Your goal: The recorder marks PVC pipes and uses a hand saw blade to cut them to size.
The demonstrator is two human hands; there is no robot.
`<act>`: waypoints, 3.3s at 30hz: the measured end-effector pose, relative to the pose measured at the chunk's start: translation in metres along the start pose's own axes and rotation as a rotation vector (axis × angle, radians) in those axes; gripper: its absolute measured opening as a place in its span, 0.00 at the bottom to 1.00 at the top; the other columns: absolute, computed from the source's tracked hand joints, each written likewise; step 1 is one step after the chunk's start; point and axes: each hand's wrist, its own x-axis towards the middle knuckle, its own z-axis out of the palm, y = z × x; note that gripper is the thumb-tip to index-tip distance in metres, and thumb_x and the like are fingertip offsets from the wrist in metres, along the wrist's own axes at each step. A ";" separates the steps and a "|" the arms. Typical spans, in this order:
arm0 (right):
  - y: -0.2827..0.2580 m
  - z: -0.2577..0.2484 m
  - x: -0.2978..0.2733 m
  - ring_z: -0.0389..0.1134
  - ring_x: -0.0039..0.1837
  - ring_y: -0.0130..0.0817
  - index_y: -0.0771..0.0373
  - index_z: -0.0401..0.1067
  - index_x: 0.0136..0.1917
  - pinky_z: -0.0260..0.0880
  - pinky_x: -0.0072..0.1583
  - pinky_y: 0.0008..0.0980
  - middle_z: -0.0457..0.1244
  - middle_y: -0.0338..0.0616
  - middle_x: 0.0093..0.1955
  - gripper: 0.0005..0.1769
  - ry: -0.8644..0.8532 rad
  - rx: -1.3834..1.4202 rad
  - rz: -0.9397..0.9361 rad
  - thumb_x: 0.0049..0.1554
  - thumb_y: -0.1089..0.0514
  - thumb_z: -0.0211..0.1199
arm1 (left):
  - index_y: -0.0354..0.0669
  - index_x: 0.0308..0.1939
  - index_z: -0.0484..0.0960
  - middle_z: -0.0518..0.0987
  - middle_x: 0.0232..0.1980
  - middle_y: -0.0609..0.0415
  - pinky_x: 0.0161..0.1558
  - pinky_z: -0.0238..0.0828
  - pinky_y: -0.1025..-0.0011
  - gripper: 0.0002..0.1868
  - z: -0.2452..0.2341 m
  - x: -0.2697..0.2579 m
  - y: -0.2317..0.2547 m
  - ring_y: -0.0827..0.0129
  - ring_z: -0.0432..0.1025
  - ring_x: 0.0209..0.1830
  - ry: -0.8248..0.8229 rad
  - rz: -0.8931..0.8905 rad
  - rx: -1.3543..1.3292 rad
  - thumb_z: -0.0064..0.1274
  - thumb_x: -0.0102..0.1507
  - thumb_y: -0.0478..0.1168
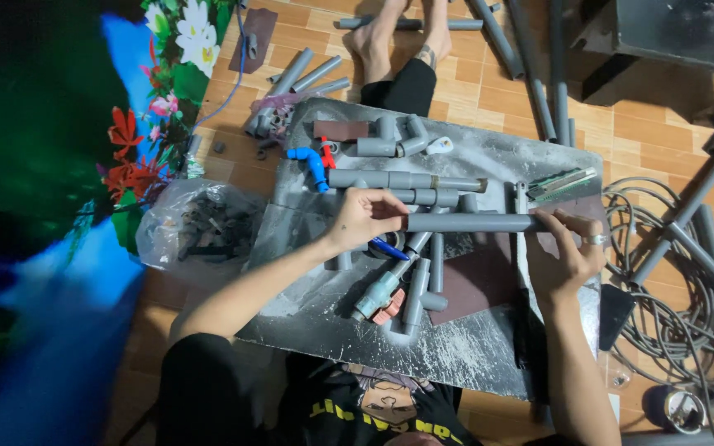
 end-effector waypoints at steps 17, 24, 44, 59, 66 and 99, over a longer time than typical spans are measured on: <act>-0.001 0.000 0.005 0.72 0.54 0.43 0.60 0.81 0.55 0.74 0.55 0.38 0.67 0.49 0.52 0.20 -0.082 0.026 0.098 0.49 0.69 0.78 | 0.30 0.47 0.82 0.84 0.46 0.54 0.53 0.79 0.76 0.08 0.018 -0.008 0.043 0.75 0.79 0.47 0.032 0.112 0.107 0.55 0.64 0.23; -0.007 0.000 0.010 0.73 0.54 0.40 0.61 0.80 0.57 0.75 0.56 0.35 0.68 0.47 0.54 0.22 -0.172 0.107 0.150 0.48 0.70 0.75 | 0.32 0.42 0.83 0.82 0.43 0.49 0.45 0.77 0.72 0.06 0.034 -0.010 0.085 0.68 0.80 0.42 0.025 0.475 0.544 0.61 0.61 0.26; -0.005 0.003 0.010 0.71 0.47 0.36 0.59 0.81 0.56 0.72 0.50 0.33 0.68 0.44 0.46 0.23 -0.539 0.375 0.111 0.46 0.62 0.78 | 0.34 0.38 0.81 0.77 0.39 0.51 0.45 0.72 0.68 0.07 0.024 -0.017 0.078 0.64 0.74 0.41 0.131 0.647 0.446 0.64 0.61 0.28; -0.003 -0.003 0.017 0.66 0.41 0.33 0.64 0.81 0.55 0.66 0.45 0.33 0.65 0.44 0.38 0.22 -0.653 0.551 0.188 0.47 0.56 0.80 | 0.32 0.49 0.77 0.77 0.51 0.48 0.52 0.79 0.73 0.09 0.022 -0.015 0.069 0.71 0.75 0.48 0.158 0.428 0.082 0.58 0.66 0.27; 0.008 -0.007 0.021 0.71 0.50 0.40 0.59 0.80 0.58 0.71 0.52 0.36 0.68 0.46 0.49 0.23 -0.632 0.496 0.131 0.49 0.56 0.78 | 0.34 0.38 0.82 0.80 0.41 0.48 0.47 0.73 0.66 0.10 0.017 0.000 0.089 0.60 0.75 0.44 0.068 0.647 0.620 0.68 0.57 0.26; -0.045 -0.018 0.047 0.71 0.53 0.44 0.66 0.80 0.51 0.74 0.54 0.40 0.68 0.48 0.53 0.15 -0.010 -0.009 -0.402 0.52 0.73 0.79 | 0.35 0.55 0.82 0.75 0.43 0.51 0.53 0.73 0.62 0.18 0.045 -0.003 0.102 0.61 0.73 0.43 -0.059 0.707 1.580 0.56 0.60 0.35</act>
